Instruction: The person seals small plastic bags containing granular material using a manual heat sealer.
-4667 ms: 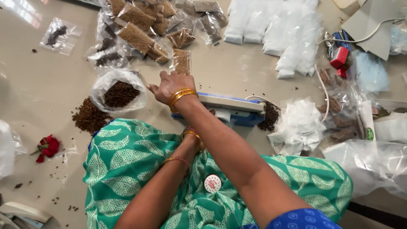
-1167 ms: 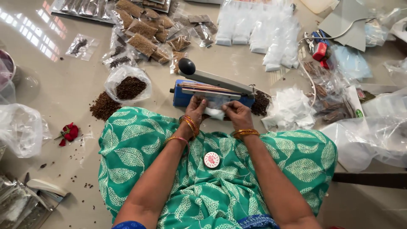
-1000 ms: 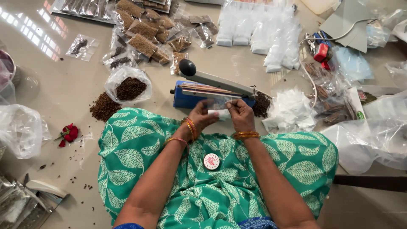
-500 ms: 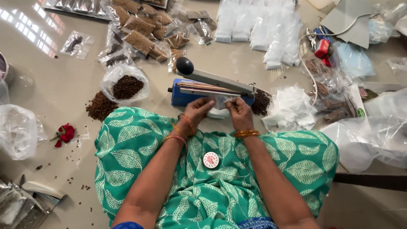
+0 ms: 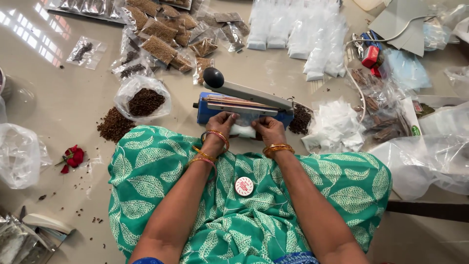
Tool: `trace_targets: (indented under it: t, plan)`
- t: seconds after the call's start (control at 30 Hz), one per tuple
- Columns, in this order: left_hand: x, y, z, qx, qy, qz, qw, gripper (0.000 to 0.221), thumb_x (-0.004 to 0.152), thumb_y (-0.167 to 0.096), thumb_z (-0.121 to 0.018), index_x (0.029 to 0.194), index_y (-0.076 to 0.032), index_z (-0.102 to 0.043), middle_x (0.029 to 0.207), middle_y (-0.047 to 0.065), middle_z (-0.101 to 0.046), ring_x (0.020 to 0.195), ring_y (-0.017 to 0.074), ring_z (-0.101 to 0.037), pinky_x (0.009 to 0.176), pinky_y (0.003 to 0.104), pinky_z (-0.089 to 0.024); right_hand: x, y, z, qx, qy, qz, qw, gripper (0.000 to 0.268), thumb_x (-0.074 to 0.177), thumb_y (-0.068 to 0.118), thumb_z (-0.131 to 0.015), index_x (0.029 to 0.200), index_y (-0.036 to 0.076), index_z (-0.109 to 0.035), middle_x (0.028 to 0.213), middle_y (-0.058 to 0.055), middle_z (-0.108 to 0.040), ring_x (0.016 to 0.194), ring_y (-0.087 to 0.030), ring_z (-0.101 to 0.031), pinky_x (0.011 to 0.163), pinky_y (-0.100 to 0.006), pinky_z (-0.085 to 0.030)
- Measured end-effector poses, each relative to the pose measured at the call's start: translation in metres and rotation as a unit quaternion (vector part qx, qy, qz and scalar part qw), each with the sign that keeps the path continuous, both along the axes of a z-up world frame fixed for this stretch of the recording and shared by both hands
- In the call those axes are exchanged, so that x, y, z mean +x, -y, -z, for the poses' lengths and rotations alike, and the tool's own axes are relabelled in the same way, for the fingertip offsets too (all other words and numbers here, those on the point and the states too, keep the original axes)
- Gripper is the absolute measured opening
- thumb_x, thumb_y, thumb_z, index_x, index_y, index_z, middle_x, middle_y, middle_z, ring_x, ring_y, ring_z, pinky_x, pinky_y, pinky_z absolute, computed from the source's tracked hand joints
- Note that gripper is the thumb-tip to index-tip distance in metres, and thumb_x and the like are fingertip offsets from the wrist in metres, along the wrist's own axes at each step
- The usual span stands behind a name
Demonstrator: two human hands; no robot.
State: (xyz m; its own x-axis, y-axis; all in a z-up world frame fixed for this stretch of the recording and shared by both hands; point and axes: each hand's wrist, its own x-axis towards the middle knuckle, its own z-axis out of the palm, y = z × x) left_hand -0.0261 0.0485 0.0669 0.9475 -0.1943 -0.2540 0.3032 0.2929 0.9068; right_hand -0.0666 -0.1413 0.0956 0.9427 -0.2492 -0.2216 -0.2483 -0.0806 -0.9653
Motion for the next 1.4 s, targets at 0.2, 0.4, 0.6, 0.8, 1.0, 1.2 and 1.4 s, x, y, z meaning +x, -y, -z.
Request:
trace_targets:
  t: [0.2,0.4,0.6,0.8,1.0,1.2,1.4]
  plan:
    - [0.007,0.008,-0.009,0.083,-0.083,-0.064,0.991,0.028,0.093,-0.027,-0.075,0.095,0.0,-0.075,0.085,0.009,-0.075,0.071,0.019,-0.072,0.057,0.038,-0.067,0.011,-0.016,0.0,0.082,-0.01,0.076,0.994,0.014,0.085,0.014,-0.079,0.092,0.002,-0.075,0.083,-0.005,-0.071,0.067,-0.015,-0.068,0.058,-0.035,-0.065]
    - [0.01,0.005,-0.04,0.106,-0.114,-0.113,0.981,0.031,0.089,-0.029,-0.078,0.088,0.002,-0.076,0.078,0.009,-0.075,0.063,0.0167,-0.07,0.051,0.039,-0.066,0.021,-0.027,-0.003,0.021,0.017,0.122,0.992,0.019,0.083,0.011,-0.082,0.089,-0.002,-0.07,0.082,-0.01,-0.074,0.068,-0.019,-0.072,0.054,-0.037,-0.066]
    - [0.017,0.01,-0.021,0.177,-0.086,-0.126,0.972,0.037,0.089,-0.036,-0.082,0.087,0.001,-0.079,0.074,0.012,-0.074,0.058,0.0165,-0.065,0.048,0.036,-0.062,0.026,-0.024,0.013,0.03,0.059,0.136,0.988,0.016,0.086,0.01,-0.079,0.092,-0.001,-0.068,0.082,-0.011,-0.073,0.066,-0.019,-0.07,0.052,-0.037,-0.063]
    - [0.018,0.01,-0.018,0.001,-0.152,-0.124,0.981,0.051,0.095,-0.039,-0.077,0.079,0.008,-0.069,0.069,0.011,-0.063,0.052,0.0203,-0.062,0.042,0.034,-0.056,0.031,-0.014,0.033,0.029,0.127,0.148,0.98,0.015,0.086,0.01,-0.078,0.094,0.001,-0.069,0.089,-0.007,-0.074,0.074,-0.014,-0.069,0.063,-0.033,-0.062]
    - [0.015,0.016,0.013,-0.153,-0.18,0.044,0.971,0.036,0.095,-0.023,-0.08,0.103,0.008,-0.063,0.087,0.018,-0.071,0.069,0.0251,-0.072,0.055,0.032,-0.056,0.03,-0.02,0.025,-0.09,0.143,0.176,0.97,0.015,0.088,0.013,-0.08,0.094,0.001,-0.073,0.09,-0.007,-0.077,0.08,-0.013,-0.068,0.075,-0.028,-0.055]
    - [0.018,0.015,-0.004,-0.132,-0.205,0.053,0.968,0.026,0.092,-0.019,-0.074,0.105,0.002,-0.068,0.095,0.015,-0.076,0.081,0.0264,-0.078,0.065,0.033,-0.064,0.013,-0.041,-0.045,0.036,-0.003,0.279,0.959,0.018,0.094,0.017,-0.072,0.101,0.003,-0.063,0.082,-0.005,-0.072,0.067,-0.022,-0.065,0.058,-0.038,-0.052]
    - [0.015,0.026,0.005,-0.165,-0.21,0.031,0.963,0.022,0.092,-0.019,-0.075,0.102,0.0,-0.068,0.088,0.014,-0.075,0.076,0.0249,-0.074,0.063,0.035,-0.062,0.016,-0.048,-0.071,-0.323,0.318,0.129,0.882,0.013,0.102,0.013,-0.07,0.112,0.006,-0.068,0.111,-0.011,-0.067,0.089,-0.021,-0.071,0.079,-0.033,-0.059]
